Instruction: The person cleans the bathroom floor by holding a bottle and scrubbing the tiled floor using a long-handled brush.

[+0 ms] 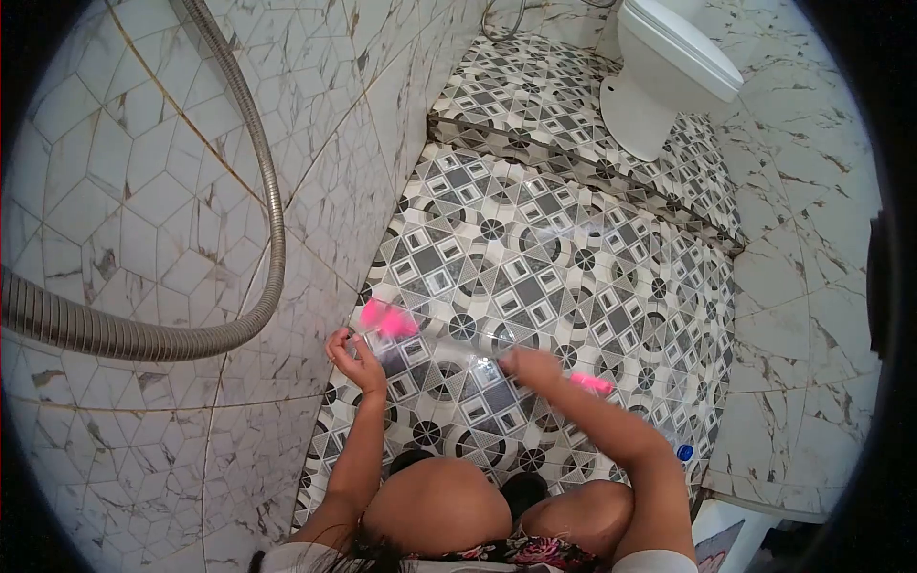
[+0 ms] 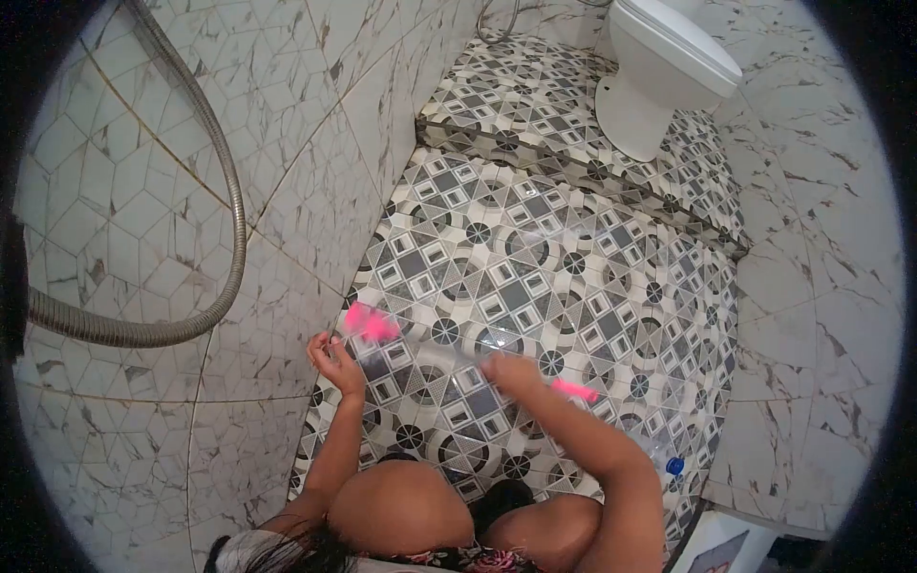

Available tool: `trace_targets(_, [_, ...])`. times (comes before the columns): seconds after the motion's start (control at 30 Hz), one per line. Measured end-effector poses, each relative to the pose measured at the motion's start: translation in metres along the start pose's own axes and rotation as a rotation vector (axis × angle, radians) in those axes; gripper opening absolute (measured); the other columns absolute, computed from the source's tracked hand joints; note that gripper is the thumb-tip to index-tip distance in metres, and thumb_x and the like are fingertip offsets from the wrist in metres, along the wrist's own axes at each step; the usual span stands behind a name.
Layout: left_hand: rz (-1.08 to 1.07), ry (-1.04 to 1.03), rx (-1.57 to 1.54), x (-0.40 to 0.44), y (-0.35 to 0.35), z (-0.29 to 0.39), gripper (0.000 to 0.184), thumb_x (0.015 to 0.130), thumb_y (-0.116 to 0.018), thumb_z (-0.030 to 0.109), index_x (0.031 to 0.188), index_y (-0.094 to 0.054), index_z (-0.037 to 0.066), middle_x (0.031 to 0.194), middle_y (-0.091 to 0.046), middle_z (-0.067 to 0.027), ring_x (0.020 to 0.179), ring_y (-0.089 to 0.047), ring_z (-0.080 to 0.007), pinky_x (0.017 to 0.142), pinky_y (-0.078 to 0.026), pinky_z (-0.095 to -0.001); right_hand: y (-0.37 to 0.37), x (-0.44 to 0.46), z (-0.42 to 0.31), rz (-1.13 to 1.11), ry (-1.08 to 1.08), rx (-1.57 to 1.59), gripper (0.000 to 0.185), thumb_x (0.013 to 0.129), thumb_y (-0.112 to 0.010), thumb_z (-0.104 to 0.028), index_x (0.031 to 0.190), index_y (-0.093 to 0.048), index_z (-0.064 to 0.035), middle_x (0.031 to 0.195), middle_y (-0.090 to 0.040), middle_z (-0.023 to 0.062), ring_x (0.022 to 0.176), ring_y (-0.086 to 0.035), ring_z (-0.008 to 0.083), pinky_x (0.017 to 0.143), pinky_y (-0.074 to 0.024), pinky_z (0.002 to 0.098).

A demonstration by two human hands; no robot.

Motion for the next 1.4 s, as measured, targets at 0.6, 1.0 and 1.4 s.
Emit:
trace_targets(0.6, [-0.056, 0.021, -0.023, -0.005, 0.006, -0.013, 0.021, 0.087, -0.052, 0.009, 0.106, -0.049, -0.001, 0.109, -0.047, -0.0129, 0.097, -0.046, -0.0222, 0.08, -0.039, -0.0315, 0.066, 0.032, 0.149, 0.422, -0.313, 0.026, 0.024, 0.092, -0.042, -0.019, 0.094, -0.056, 0.0, 0.086, -0.058, 0.0214, 0.08, -0.06, 0.0374, 0.067, -0.0485, 0.0472])
trace_targets(1.0, [-0.097, 0.069, -0.088, -0.014, -0.006, -0.013, 0.023, 0.084, -0.052, 0.005, 0.105, -0.049, -0.001, 0.107, -0.048, -0.0138, 0.093, -0.048, -0.0245, 0.08, -0.041, -0.0331, 0.074, 0.015, 0.11, 0.39, -0.398, 0.212, 0.04, 0.092, -0.043, -0.037, 0.092, -0.054, 0.0023, 0.077, -0.062, 0.0261, 0.072, -0.061, 0.042, 0.063, -0.049, 0.0493])
trace_targets(1.4, [-0.034, 0.008, 0.034, -0.014, 0.024, -0.034, 0.021, 0.084, -0.051, 0.004, 0.104, -0.047, -0.002, 0.105, -0.048, -0.0145, 0.094, -0.047, -0.0257, 0.078, -0.041, -0.0346, 0.035, 0.014, 0.054, 0.14, -0.027, 0.012, 0.041, 0.091, -0.042, -0.041, 0.1, -0.056, -0.003, 0.087, -0.064, 0.0202, 0.081, -0.063, 0.0371, 0.069, -0.0491, 0.0467])
Point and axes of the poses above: each hand's wrist, its own x-axis towards the middle knuckle, its own y-axis out of the back of the hand, z = x × y, the point moved 6 cm from there along x, towards the middle knuckle
